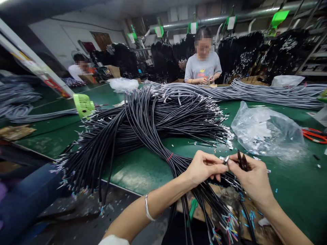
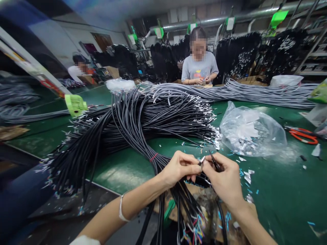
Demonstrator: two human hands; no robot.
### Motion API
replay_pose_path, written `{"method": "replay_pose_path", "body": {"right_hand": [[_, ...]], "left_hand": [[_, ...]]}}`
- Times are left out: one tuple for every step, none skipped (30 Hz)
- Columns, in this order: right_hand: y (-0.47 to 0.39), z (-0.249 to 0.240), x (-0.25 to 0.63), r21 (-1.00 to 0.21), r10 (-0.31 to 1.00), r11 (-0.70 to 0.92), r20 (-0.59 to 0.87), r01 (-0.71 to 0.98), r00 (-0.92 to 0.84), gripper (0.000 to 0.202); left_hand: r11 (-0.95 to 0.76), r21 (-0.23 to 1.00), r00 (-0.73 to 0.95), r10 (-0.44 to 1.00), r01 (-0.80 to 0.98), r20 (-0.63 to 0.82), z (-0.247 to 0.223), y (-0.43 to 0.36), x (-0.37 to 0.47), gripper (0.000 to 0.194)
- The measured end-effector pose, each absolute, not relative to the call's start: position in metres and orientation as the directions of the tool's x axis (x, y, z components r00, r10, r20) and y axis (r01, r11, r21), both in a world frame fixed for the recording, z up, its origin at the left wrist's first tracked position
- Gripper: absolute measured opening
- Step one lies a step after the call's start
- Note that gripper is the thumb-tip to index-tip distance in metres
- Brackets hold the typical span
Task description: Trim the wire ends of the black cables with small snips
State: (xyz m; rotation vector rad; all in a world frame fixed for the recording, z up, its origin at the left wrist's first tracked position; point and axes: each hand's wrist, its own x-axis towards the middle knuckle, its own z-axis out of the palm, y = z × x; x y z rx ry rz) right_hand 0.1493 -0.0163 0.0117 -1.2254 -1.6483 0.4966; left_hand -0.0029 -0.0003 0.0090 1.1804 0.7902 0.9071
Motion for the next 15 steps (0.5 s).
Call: {"method": "replay_pose_path", "body": {"right_hand": [[-0.018, 0.01, 0.149, -0.72, 0.849, 0.451, 0.528, 0.528, -0.005, 0.011], [-0.02, 0.008, 0.15, -0.645, 0.797, 0.503, 0.603, 0.575, -0.021, 0.008], [-0.022, 0.006, 0.151, -0.555, 0.736, 0.555, 0.675, 0.62, -0.054, 0.005], [-0.025, 0.004, 0.152, -0.46, 0.672, 0.598, 0.734, 0.656, -0.097, 0.006], [-0.026, 0.002, 0.154, -0.377, 0.618, 0.63, 0.773, 0.679, -0.145, 0.009], [-0.028, 0.002, 0.156, -0.314, 0.584, 0.652, 0.789, 0.691, -0.193, 0.012], [-0.029, 0.002, 0.158, -0.279, 0.572, 0.665, 0.787, 0.693, -0.233, 0.015], [-0.03, 0.003, 0.159, -0.273, 0.577, 0.675, 0.774, 0.685, -0.26, 0.016], [-0.03, 0.005, 0.161, -0.295, 0.6, 0.678, 0.751, 0.674, -0.275, 0.015], [-0.03, 0.007, 0.162, -0.343, 0.642, 0.667, 0.715, 0.661, -0.277, 0.013], [-0.029, 0.009, 0.162, -0.419, 0.7, 0.638, 0.665, 0.646, -0.26, 0.01], [-0.028, 0.011, 0.164, -0.519, 0.768, 0.585, 0.602, 0.624, -0.22, 0.007], [-0.026, 0.013, 0.165, -0.633, 0.835, 0.51, 0.527, 0.582, -0.158, 0.005], [-0.023, 0.013, 0.169, -0.739, 0.889, 0.423, 0.451, 0.524, -0.083, 0.006], [-0.017, 0.014, 0.173, -0.82, 0.922, 0.343, 0.387, 0.457, 0.002, 0.009]], "left_hand": [[0.127, 0.974, 0.402, 0.915, -0.19, -0.041, 0.008, 0.0, -0.002, 0.042], [0.12, 0.971, 0.375, 0.926, -0.207, -0.035, 0.007, 0.001, -0.001, 0.041], [0.11, 0.97, 0.353, 0.935, -0.216, -0.027, 0.007, 0.001, -0.001, 0.039], [0.09, 0.973, 0.33, 0.944, -0.213, -0.015, 0.007, 0.001, 0.0, 0.037], [0.052, 0.98, 0.308, 0.952, -0.19, 0.009, 0.008, 0.002, 0.0, 0.035], [-0.01, 0.99, 0.285, 0.957, -0.142, 0.05, 0.009, 0.001, 0.0, 0.031], [-0.099, 0.993, 0.259, 0.959, -0.063, 0.112, 0.01, 0.001, 0.0, 0.026], [-0.21, 0.977, 0.238, 0.952, 0.044, 0.193, 0.011, 0.0, -0.001, 0.021], [-0.329, 0.93, 0.236, 0.928, 0.164, 0.287, 0.011, 0.0, -0.001, 0.015], [-0.441, 0.854, 0.258, 0.89, 0.276, 0.376, 0.011, -0.001, -0.002, 0.011], [-0.53, 0.766, 0.299, 0.845, 0.364, 0.443, 0.01, -0.003, -0.003, 0.012], [-0.596, 0.683, 0.345, 0.802, 0.422, 0.487, 0.008, -0.004, -0.003, 0.014], [-0.644, 0.616, 0.393, 0.765, 0.453, 0.51, 0.006, -0.005, -0.003, 0.017], [-0.676, 0.574, 0.436, 0.737, 0.462, 0.517, 0.004, -0.005, -0.003, 0.018], [-0.691, 0.558, 0.461, 0.722, 0.46, 0.515, 0.003, -0.006, -0.003, 0.019]]}}
